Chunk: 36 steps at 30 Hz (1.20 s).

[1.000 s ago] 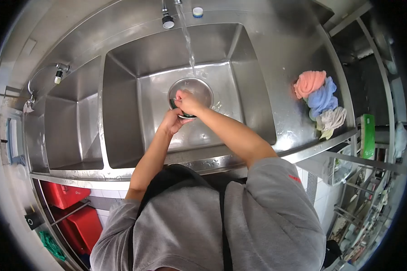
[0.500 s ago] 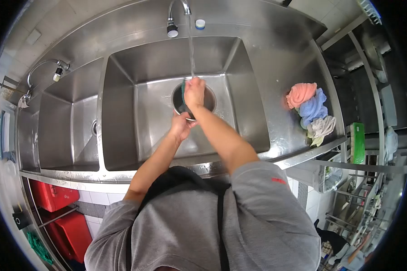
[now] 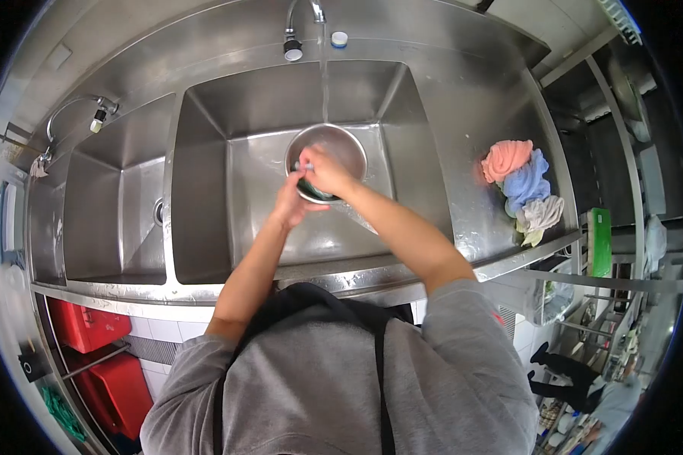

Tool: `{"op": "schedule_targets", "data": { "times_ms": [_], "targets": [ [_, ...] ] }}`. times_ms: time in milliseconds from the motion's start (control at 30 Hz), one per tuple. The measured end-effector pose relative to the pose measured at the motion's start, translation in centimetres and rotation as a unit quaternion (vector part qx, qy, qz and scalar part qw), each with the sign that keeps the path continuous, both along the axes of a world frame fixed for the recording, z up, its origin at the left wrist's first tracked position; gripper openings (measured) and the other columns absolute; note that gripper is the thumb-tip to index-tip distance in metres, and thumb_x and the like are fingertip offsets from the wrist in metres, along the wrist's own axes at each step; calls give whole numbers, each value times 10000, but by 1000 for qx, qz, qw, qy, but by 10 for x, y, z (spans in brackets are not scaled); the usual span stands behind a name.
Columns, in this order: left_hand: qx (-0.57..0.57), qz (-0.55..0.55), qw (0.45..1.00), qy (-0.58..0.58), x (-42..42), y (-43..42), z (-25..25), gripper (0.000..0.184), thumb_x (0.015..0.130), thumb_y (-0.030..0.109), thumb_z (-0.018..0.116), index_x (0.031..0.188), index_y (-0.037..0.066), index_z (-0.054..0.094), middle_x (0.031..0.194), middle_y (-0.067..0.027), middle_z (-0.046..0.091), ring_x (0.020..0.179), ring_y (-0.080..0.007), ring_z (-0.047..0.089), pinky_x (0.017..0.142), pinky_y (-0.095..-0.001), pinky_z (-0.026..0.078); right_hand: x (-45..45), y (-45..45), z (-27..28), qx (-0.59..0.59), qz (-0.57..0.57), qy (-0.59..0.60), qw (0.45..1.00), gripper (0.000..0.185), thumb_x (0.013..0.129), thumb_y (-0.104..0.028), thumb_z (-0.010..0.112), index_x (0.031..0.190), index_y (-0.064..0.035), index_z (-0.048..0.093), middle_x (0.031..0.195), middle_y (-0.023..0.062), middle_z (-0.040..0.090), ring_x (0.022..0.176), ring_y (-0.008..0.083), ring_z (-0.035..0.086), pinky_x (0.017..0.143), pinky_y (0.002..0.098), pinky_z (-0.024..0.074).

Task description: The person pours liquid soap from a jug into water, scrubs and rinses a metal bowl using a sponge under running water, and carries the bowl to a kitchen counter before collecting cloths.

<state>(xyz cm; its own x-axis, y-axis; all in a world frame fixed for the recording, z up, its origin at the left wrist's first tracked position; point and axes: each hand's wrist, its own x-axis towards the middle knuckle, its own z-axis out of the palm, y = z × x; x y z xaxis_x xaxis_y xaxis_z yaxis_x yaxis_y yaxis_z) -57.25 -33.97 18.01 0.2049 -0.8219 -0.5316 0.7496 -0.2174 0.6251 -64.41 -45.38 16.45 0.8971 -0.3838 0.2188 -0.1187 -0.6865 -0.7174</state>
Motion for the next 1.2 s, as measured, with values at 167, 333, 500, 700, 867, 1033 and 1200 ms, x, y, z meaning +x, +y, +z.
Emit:
{"op": "schedule_targets", "data": {
  "times_ms": [167,333,500,700,867,1033,1200],
  "targets": [
    [-126,88,988,-6,-23,-13,-31,627,721,-34,349,1251,191,101,1096,-176,412,850,-320,564,606,-412,553,24,1,-15,-116,-314,-45,941,174,722,-119,599,833,-69,476,898,135,437,820,332,466,687,422,410],
    [-51,30,997,39,7,-4,-45,620,712,-51,349,1248,152,113,1064,-184,427,833,-320,569,638,-450,544,22,6,-17,-4,-22,-13,1000,148,715,-130,592,807,-76,489,850,117,472,852,307,485,679,385,418],
    [-30,47,996,67,-8,-12,-41,624,708,-54,378,1250,131,131,1058,-198,432,840,-351,566,647,-469,541,27,-1,-11,-197,-299,8,934,156,735,-159,556,829,-74,465,877,112,470,836,307,483,662,422,432],
    [-54,59,996,34,-5,-4,-27,454,713,-42,365,1148,24,253,993,-189,477,797,-328,576,634,-430,553,29,1,-19,-82,-163,40,982,122,736,-142,548,806,-73,475,873,121,496,845,310,487,688,410,435],
    [6,78,996,-40,-16,-8,-14,519,720,-23,374,1199,111,225,986,-186,486,743,-310,585,644,-412,554,39,-5,-35,-131,-419,11,898,164,744,-181,559,833,-65,486,880,147,500,866,323,489,704,423,433],
    [-40,-21,999,-20,22,-35,-27,690,741,7,362,1286,248,13,1055,-209,449,810,-352,587,602,-427,544,46,-46,-38,-45,-190,46,980,207,725,-217,604,799,-50,506,855,176,523,805,343,514,708,418,431],
    [-68,28,997,-18,38,-97,-5,715,696,-13,365,1281,247,47,1101,-225,395,821,-379,562,620,-462,539,62,-110,24,13,-243,96,965,269,731,-269,610,920,-83,567,975,163,539,911,320,520,783,389,429]
  ]
}}
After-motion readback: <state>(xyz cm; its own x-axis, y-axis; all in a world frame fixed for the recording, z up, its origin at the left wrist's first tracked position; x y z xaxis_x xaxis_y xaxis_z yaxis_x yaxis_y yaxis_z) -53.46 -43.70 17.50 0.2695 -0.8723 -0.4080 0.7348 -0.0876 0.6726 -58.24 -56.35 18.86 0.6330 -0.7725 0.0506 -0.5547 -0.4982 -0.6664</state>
